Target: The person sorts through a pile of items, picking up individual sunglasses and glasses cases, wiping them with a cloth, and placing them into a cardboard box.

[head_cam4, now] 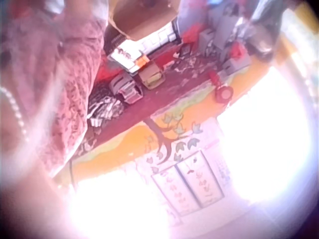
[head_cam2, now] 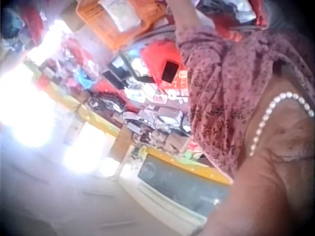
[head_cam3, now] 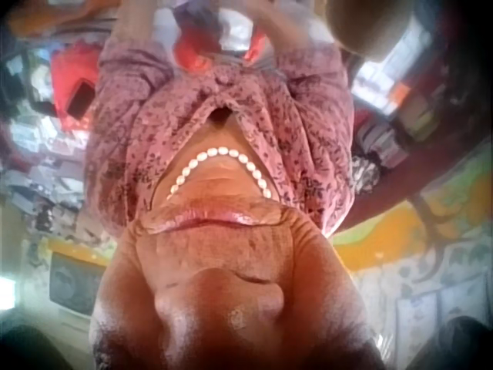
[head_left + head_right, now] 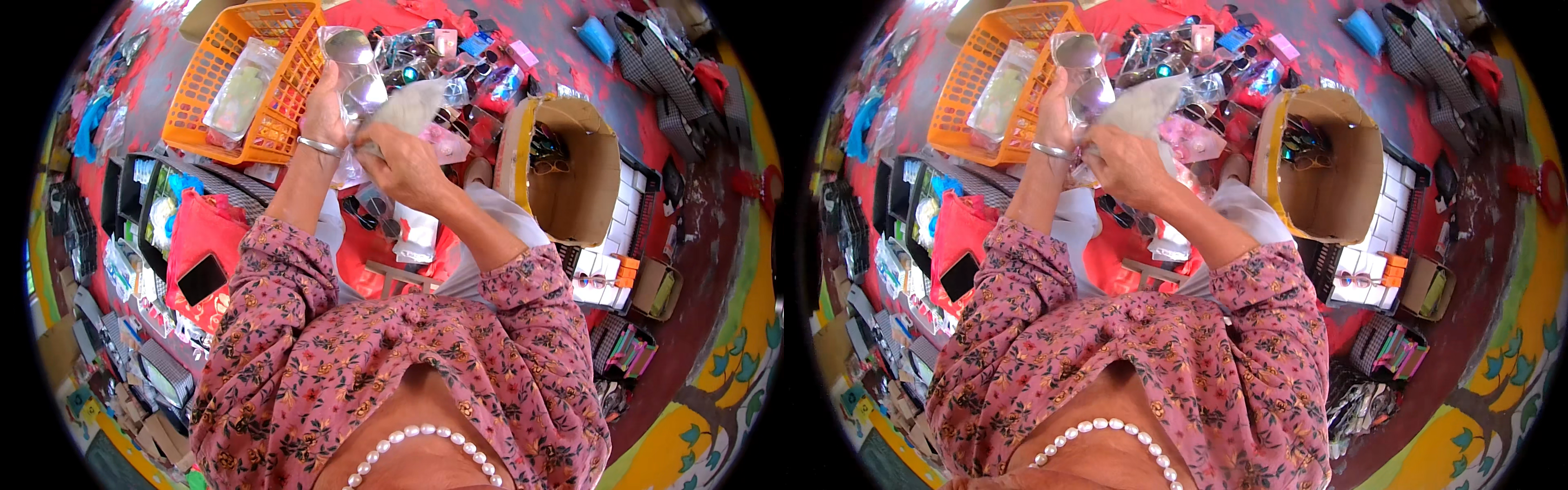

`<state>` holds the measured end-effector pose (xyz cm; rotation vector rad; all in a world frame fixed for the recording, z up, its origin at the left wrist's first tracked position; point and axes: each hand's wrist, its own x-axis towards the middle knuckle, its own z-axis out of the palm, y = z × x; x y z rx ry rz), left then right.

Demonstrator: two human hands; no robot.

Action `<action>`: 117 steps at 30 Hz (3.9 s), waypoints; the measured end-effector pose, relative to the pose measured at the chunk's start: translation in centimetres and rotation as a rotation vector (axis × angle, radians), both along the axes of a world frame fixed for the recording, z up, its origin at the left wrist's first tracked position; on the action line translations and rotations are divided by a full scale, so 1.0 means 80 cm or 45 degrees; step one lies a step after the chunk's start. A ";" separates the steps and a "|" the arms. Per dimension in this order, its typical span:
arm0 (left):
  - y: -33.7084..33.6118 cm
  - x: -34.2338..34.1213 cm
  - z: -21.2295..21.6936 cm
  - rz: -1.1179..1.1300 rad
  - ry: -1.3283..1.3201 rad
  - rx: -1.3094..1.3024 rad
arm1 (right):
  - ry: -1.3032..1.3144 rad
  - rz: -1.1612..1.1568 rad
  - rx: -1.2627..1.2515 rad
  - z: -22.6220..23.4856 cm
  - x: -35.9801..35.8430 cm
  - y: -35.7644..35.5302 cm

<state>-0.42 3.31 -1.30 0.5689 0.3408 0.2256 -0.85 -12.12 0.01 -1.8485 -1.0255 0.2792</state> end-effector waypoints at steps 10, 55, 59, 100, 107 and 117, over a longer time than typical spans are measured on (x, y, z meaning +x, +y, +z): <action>0.003 -0.002 0.018 -0.069 -0.152 0.211 | 0.871 -0.416 0.167 -0.022 0.070 -0.021; -0.008 -0.002 -0.004 -0.560 0.104 -0.040 | 1.241 -0.621 0.808 0.007 0.101 -0.046; -0.025 -0.003 -0.017 -0.625 0.131 0.056 | 0.882 -0.621 0.835 0.010 0.077 -0.006; -0.012 0.005 0.003 -0.226 0.213 0.744 | 0.707 -0.076 -0.296 0.020 0.032 -0.006; -0.013 0.003 0.006 -0.299 0.175 0.757 | 0.835 -0.102 -0.117 -0.023 0.048 0.003; 0.185 -0.053 0.001 0.926 0.080 0.970 | 1.366 -0.378 0.381 -0.002 0.059 -0.006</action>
